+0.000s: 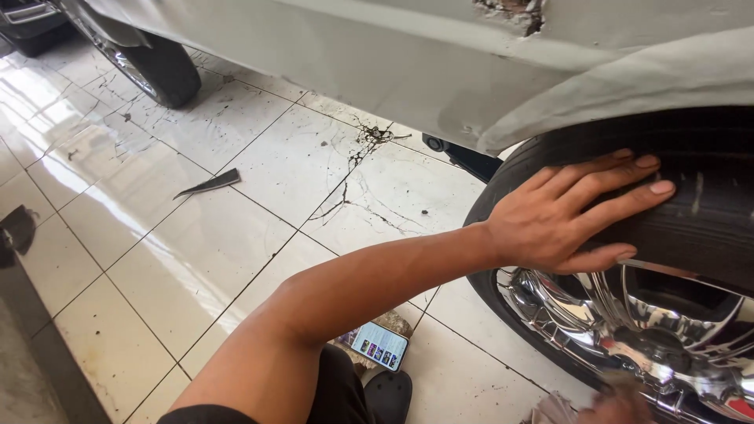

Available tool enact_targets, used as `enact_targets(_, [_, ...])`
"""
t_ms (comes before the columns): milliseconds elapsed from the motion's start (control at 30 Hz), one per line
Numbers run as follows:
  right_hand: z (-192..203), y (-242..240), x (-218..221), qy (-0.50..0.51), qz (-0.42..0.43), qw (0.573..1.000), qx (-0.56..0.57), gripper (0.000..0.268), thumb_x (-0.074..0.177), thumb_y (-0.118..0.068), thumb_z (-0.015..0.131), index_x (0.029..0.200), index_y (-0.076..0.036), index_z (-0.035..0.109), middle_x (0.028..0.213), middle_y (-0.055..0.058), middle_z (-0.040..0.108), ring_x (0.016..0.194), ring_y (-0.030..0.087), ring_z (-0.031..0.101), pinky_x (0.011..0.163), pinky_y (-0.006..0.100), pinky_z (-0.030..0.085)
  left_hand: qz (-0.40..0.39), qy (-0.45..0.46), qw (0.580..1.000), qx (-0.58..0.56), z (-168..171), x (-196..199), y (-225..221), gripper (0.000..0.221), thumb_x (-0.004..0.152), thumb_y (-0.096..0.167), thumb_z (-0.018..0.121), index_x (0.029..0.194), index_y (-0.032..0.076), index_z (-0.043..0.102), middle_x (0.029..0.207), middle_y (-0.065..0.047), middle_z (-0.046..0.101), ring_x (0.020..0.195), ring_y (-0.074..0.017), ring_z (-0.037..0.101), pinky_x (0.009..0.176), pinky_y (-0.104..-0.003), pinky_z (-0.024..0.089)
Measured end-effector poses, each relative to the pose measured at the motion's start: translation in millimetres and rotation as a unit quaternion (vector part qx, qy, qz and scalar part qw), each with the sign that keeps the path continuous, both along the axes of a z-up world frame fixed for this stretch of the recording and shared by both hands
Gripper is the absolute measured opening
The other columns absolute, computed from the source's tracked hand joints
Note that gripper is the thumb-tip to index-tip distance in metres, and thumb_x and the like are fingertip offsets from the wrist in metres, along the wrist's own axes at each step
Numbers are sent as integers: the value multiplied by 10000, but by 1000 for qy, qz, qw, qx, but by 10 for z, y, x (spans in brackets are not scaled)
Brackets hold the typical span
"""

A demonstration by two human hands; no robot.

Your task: Clean and polish a chrome car wheel using a rag and polish compound.

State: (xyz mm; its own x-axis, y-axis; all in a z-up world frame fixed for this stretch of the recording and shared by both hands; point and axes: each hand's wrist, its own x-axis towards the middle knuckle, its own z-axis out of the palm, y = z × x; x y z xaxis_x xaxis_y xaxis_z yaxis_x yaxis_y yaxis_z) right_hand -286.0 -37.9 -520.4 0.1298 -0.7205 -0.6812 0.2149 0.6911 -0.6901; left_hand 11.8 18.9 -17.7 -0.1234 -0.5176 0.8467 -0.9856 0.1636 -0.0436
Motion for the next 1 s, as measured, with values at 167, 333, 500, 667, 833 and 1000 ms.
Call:
enact_targets(167, [1393,-260,856,98,-65,992,-43,142,929,-174,770,921,-83,660,796,8,666,599,85,580,454,227,352,-5,-2,1000,-8,8,16,-8,681,1102,566,556,1620,281,217,1624,4,371,1348,-155,482,894,-271,414])
enact_targets(333, [1868,-154,459,115,-58,991,-42,157,923,-203,776,915,-103,655,786,3,650,590,88,564,449,234,347,-10,-7,1000,-8,-76,39,-49,684,1096,542,510,1636,298,168,1635,11,345,1341,-159,475,885,-276,420])
enact_targets(500, [1621,-399,367,36,14,999,6,161,918,-299,741,895,-180,634,752,-27,598,574,88,513,446,246,327,-8,-14,1000,-1,16,29,-21,724,1086,549,524,1672,277,198,1629,-17,360,1385,-186,487,896,-298,440])
enact_targets(667, [1226,-413,983,-45,43,997,55,170,913,-395,706,876,-258,613,717,-58,546,558,87,462,443,257,306,-89,4,996,-6,8,68,-20,755,1091,570,518,1684,302,135,1610,-37,301,1447,-229,418,1091,-379,424])
enact_targets(833, [659,-194,1250,-63,11,996,66,269,929,-418,691,850,-173,618,585,-39,509,443,95,430,364,278,285,-36,-42,997,53,14,27,-61,707,1090,477,673,1629,147,356,1642,-126,388,1492,-303,449,1166,-440,399])
enact_targets(1000, [863,-445,671,7,-88,996,29,218,893,-309,774,862,-118,674,699,11,667,492,102,547,404,266,364,-50,-64,996,29,89,-47,-178,686,1105,441,660,1619,90,371,1626,-166,413,1459,-332,469,1151,-450,412])
